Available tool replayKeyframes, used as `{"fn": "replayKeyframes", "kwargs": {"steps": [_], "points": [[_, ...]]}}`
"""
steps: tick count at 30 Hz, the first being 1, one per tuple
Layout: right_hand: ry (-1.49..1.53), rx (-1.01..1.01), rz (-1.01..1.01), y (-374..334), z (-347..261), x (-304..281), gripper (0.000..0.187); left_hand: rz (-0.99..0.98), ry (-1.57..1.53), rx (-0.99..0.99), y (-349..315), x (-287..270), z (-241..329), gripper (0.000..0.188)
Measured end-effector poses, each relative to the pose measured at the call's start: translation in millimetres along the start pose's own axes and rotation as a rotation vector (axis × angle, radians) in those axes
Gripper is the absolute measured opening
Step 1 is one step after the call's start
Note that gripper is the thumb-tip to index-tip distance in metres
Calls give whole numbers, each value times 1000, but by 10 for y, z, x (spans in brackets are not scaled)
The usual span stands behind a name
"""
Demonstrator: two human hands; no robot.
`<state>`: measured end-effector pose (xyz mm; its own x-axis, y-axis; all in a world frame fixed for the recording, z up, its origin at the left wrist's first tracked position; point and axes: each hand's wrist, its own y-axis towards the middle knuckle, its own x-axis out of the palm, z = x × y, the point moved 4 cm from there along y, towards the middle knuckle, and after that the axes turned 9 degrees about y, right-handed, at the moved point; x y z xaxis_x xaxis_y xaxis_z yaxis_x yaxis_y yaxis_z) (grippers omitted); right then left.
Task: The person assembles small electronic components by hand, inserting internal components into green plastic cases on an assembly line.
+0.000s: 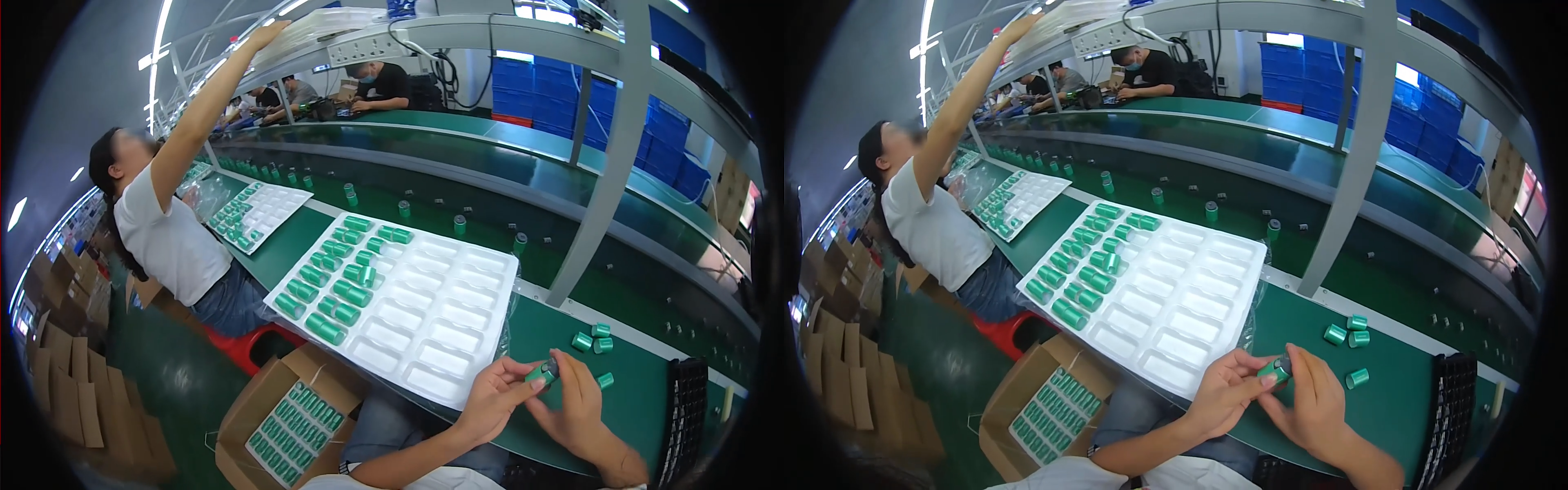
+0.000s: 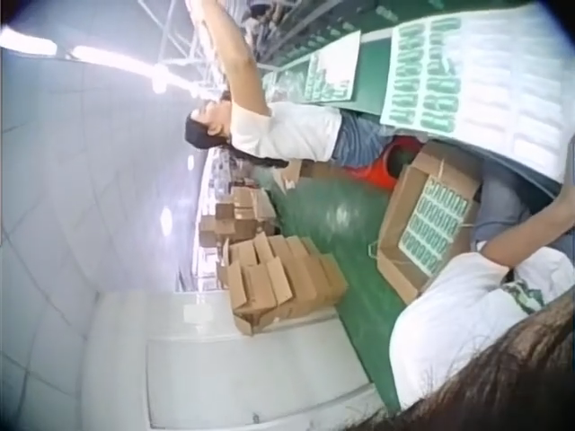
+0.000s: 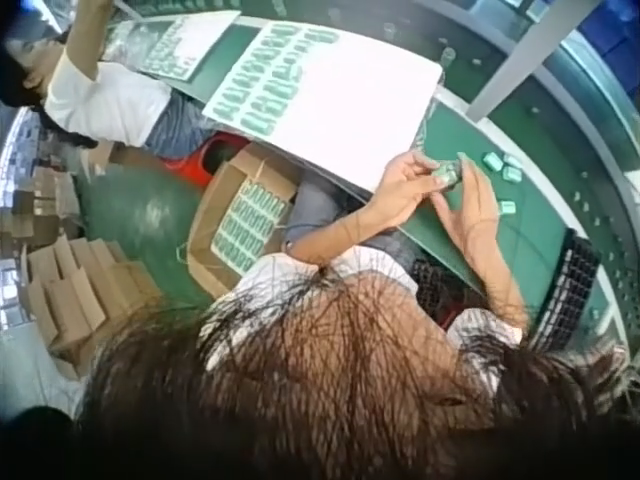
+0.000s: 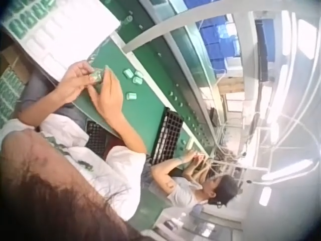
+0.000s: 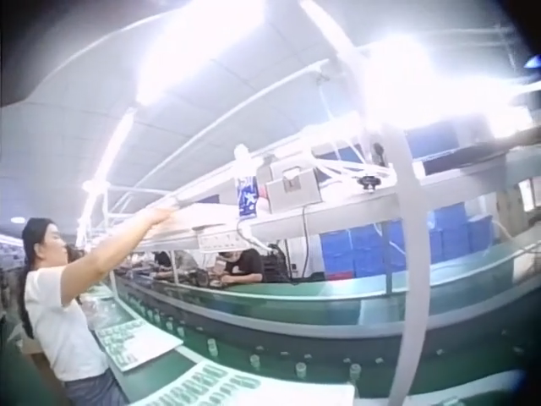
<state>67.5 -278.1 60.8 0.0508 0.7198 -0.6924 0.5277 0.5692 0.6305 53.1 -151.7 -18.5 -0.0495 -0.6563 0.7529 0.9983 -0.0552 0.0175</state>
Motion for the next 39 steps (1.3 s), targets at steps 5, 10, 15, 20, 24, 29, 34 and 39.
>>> {"fn": "replayKeyframes", "kwargs": {"steps": [5,10,15,20,24,29,34,39], "points": [[-29,10,-84,-34,137,5,65,155,52,66,-9,-9,-233,12],[2,-68,-60,-7,361,-3,56,176,152,114,33,-53,-155,18],[117,-130,-55,70,415,-91,47,149,257,150,56,60,-58,20],[539,59,-209,104,549,-189,39,-8,366,278,60,-7,69,19],[697,118,-172,169,538,-197,25,-78,412,277,-1,-2,135,22],[566,-71,-183,195,449,-189,26,-79,468,319,-44,-1,194,23],[579,-157,-134,137,405,-173,26,-75,397,319,-41,15,169,23],[279,-163,-145,145,264,-81,54,39,193,241,54,-88,165,23]]}}
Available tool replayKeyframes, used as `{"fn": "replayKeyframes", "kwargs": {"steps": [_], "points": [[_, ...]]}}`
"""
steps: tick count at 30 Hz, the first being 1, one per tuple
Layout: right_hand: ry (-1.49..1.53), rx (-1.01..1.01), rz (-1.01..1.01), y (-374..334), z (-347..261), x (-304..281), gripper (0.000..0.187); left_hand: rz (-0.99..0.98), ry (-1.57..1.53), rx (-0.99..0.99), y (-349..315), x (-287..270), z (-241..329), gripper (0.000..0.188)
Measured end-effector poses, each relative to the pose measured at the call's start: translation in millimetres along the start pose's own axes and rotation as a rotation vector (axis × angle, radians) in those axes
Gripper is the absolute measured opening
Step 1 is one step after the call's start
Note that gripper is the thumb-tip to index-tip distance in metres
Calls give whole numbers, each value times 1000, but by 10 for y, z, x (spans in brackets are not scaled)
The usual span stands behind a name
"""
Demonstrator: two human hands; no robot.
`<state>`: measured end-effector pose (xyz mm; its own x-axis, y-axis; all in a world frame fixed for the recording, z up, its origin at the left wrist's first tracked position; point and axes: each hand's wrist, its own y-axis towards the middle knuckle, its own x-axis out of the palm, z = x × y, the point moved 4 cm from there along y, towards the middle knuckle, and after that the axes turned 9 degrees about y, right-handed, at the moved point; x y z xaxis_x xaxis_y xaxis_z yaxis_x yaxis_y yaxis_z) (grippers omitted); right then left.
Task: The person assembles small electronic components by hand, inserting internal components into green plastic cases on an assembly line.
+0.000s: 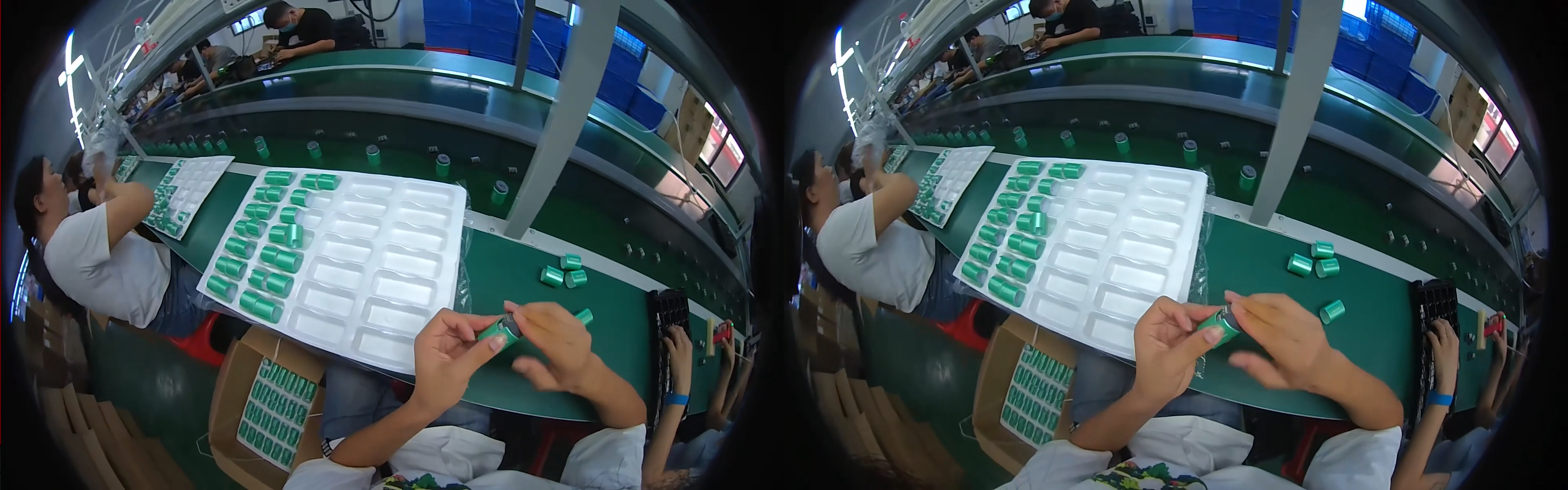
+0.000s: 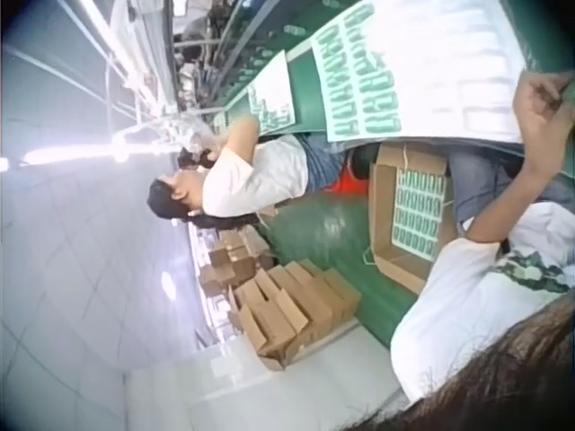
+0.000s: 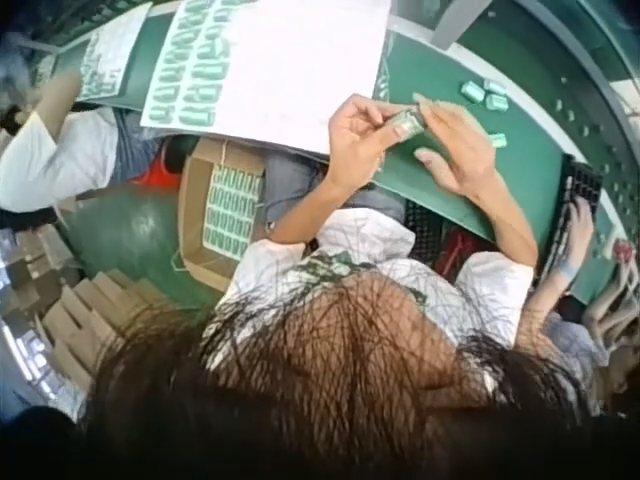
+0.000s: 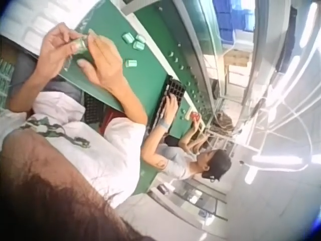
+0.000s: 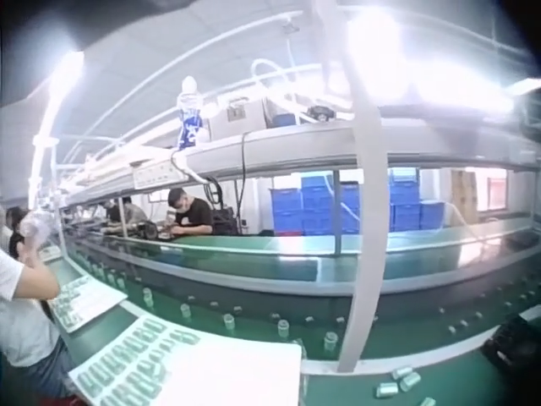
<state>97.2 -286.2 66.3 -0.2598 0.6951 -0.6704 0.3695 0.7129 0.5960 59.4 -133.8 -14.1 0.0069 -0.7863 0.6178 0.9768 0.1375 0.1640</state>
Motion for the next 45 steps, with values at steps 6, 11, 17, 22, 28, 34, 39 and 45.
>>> {"fn": "replayKeyframes", "kwargs": {"steps": [6,11,17,22,28,34,39,45], "points": [[-86,-43,99,-64,-22,188,61,32,-66,-53,-54,-36,-94,24],[212,-47,151,-102,189,101,55,-74,13,-133,-1,56,24,37],[223,250,829,-463,1155,-620,45,-233,543,-179,9,-186,803,37],[-246,687,624,-667,2360,-1208,44,477,2189,393,45,-1055,1642,46],[-323,790,318,-768,2629,-863,40,439,2200,229,9,-1738,1594,40],[-314,735,471,-714,2471,-1273,46,392,2160,437,43,-1657,1722,22],[-728,823,846,-1294,2954,-2324,26,228,2069,465,58,-1695,1774,21],[-743,1336,377,-1725,2974,-2463,35,317,1943,552,48,-1752,1728,24]]}}
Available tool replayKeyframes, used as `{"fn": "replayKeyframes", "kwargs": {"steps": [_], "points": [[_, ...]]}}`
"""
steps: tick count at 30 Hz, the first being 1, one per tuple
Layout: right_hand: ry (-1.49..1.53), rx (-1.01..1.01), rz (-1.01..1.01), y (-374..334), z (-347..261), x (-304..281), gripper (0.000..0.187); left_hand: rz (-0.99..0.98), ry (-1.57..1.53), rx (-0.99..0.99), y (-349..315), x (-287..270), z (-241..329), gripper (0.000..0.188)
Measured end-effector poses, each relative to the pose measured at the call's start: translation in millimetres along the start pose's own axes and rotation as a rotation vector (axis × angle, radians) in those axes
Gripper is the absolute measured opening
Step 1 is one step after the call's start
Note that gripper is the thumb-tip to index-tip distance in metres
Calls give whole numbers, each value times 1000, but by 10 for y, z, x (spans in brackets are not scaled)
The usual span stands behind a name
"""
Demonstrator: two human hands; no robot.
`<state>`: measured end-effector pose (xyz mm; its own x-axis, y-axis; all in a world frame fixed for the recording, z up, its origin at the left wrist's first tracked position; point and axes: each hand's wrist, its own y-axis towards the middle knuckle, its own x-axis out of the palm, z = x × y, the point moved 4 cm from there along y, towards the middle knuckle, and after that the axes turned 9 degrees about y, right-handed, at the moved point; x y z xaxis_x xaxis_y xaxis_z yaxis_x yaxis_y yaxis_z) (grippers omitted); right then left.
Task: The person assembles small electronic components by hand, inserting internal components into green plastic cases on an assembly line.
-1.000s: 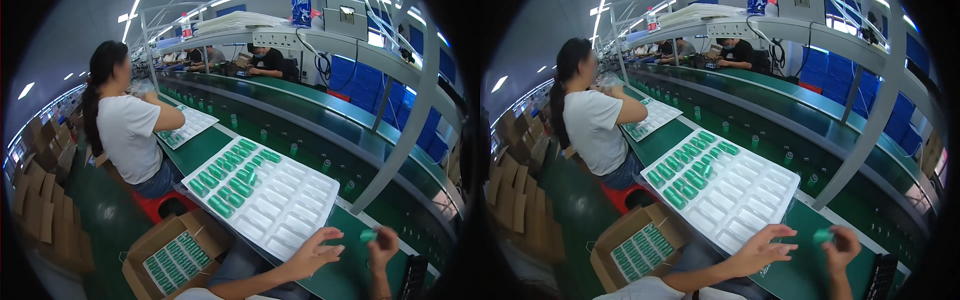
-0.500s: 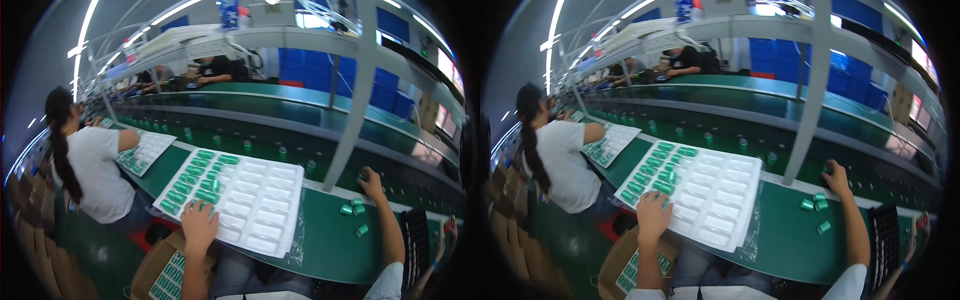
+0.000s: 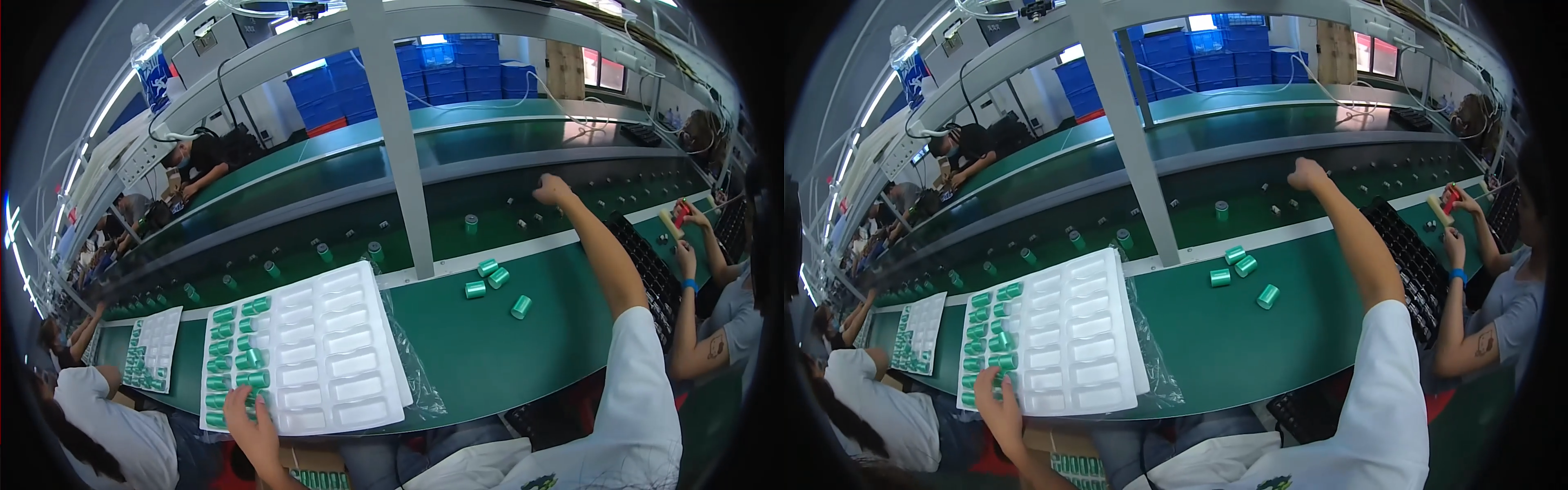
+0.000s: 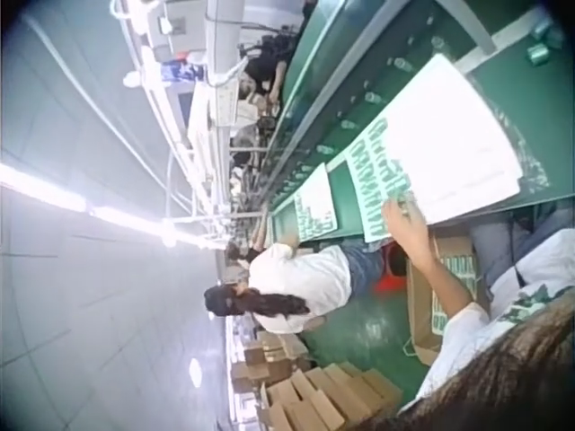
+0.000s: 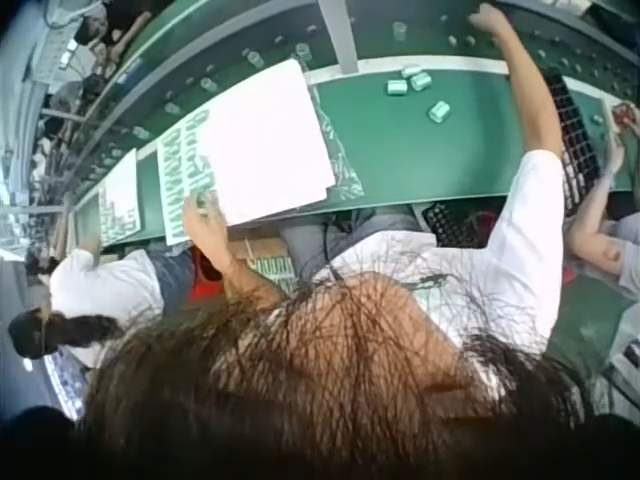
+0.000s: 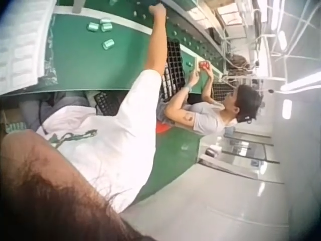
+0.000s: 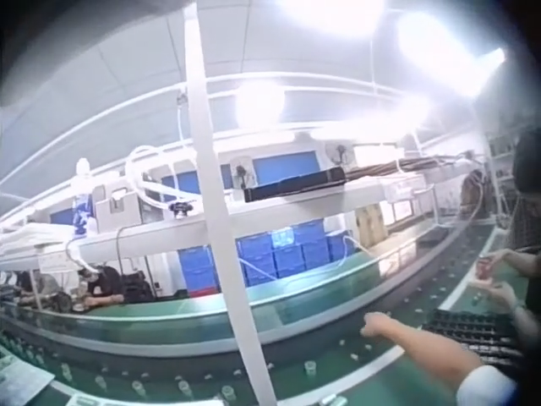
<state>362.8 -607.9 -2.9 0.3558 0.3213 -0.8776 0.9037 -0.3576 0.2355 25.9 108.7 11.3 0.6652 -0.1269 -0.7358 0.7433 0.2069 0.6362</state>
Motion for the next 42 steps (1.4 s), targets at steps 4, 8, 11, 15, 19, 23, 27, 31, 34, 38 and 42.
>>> {"fn": "replayKeyframes", "kwargs": {"steps": [4,8,11,15,19,23,27,31,34,38,42], "points": [[-8,6,-426,-310,-82,286,32,130,-395,-148,-27,-160,136,26],[165,-211,-338,-456,-177,370,31,66,-1360,-481,-176,22,375,33],[161,-312,-376,-463,-130,377,34,-155,-1798,-568,-112,175,826,36],[268,-339,-116,-898,-421,323,43,-308,-2141,-666,-135,377,1156,34],[596,-261,35,-636,46,499,35,-415,-2268,-705,-139,417,1330,39],[1669,76,19,-570,141,477,32,-441,-2310,-719,-200,454,1393,38],[2212,277,-411,-1058,-612,142,27,-543,-2421,-797,-275,535,1434,36],[2115,400,-844,-2000,-1609,-41,24,-543,-2236,-885,-236,519,1564,27],[1879,561,-1124,-2743,-2021,6,32,-590,-2110,-839,-265,596,1687,29],[1544,474,-1429,-3353,-2506,-18,39,-623,-1955,-815,-330,608,1767,33],[1369,-275,-979,-3525,-2731,-323,48,-622,-1821,-812,-345,578,1828,28]]}}
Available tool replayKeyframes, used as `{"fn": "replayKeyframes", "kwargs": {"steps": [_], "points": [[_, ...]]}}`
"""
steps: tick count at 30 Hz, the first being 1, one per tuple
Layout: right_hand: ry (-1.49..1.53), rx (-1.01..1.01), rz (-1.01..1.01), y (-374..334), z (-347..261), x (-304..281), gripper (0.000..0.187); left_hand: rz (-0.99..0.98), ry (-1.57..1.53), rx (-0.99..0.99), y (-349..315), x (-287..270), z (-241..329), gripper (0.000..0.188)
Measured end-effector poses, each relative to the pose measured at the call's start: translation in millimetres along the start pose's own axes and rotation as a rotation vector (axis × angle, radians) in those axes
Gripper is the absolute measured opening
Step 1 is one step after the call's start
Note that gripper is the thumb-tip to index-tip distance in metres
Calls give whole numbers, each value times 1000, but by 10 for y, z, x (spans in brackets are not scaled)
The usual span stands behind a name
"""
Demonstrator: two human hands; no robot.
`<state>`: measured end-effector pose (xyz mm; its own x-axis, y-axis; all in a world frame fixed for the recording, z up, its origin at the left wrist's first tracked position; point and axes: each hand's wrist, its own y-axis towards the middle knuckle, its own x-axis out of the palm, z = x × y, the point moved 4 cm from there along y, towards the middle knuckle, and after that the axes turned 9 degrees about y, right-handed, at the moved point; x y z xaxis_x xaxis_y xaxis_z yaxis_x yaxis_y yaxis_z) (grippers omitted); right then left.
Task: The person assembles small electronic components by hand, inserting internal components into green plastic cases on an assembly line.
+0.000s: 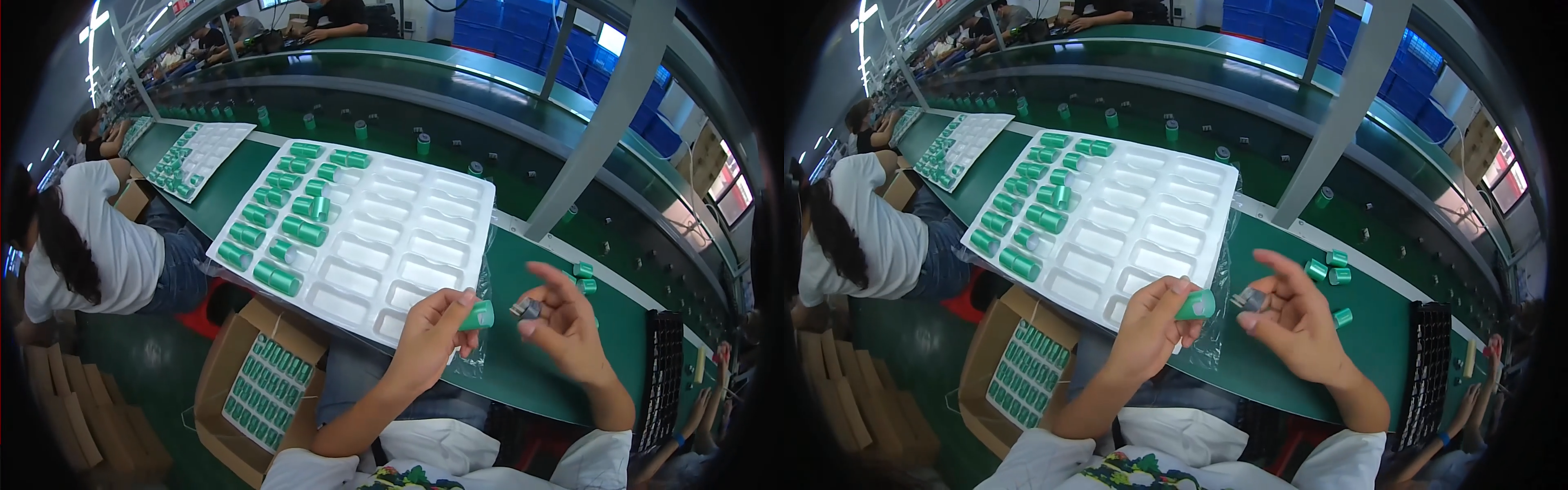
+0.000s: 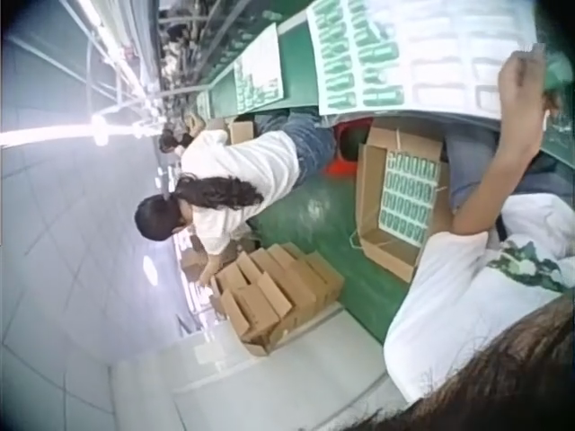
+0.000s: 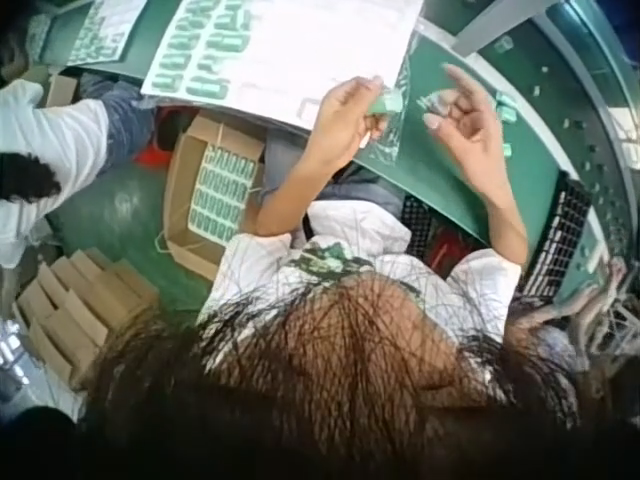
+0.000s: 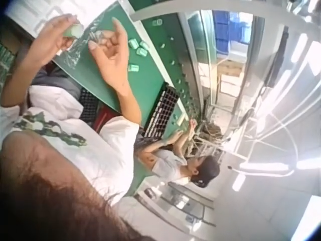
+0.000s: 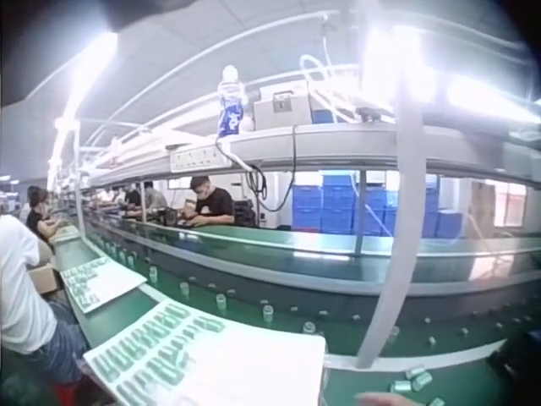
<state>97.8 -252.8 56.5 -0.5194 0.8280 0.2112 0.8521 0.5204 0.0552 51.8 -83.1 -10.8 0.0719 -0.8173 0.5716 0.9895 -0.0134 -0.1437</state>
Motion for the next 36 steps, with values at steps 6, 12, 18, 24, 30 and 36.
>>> {"fn": "replayKeyframes", "kwargs": {"steps": [6,12,18,24,30,36], "points": [[-429,-343,-133,-84,-132,-66,46,-28,52,-23,-64,105,-46,22],[-698,-410,-244,-113,-176,31,42,-49,31,-66,-81,203,-120,25],[-830,-427,-311,-156,-211,70,45,-38,74,-85,-79,188,-118,28],[-984,-510,-360,-166,-195,117,47,-40,147,-89,-73,203,-163,30],[-959,-689,-280,-237,-202,120,41,-57,482,173,-285,377,-11,40],[-1001,-793,-360,-275,-190,212,41,-193,609,102,-226,294,-65,34]]}}
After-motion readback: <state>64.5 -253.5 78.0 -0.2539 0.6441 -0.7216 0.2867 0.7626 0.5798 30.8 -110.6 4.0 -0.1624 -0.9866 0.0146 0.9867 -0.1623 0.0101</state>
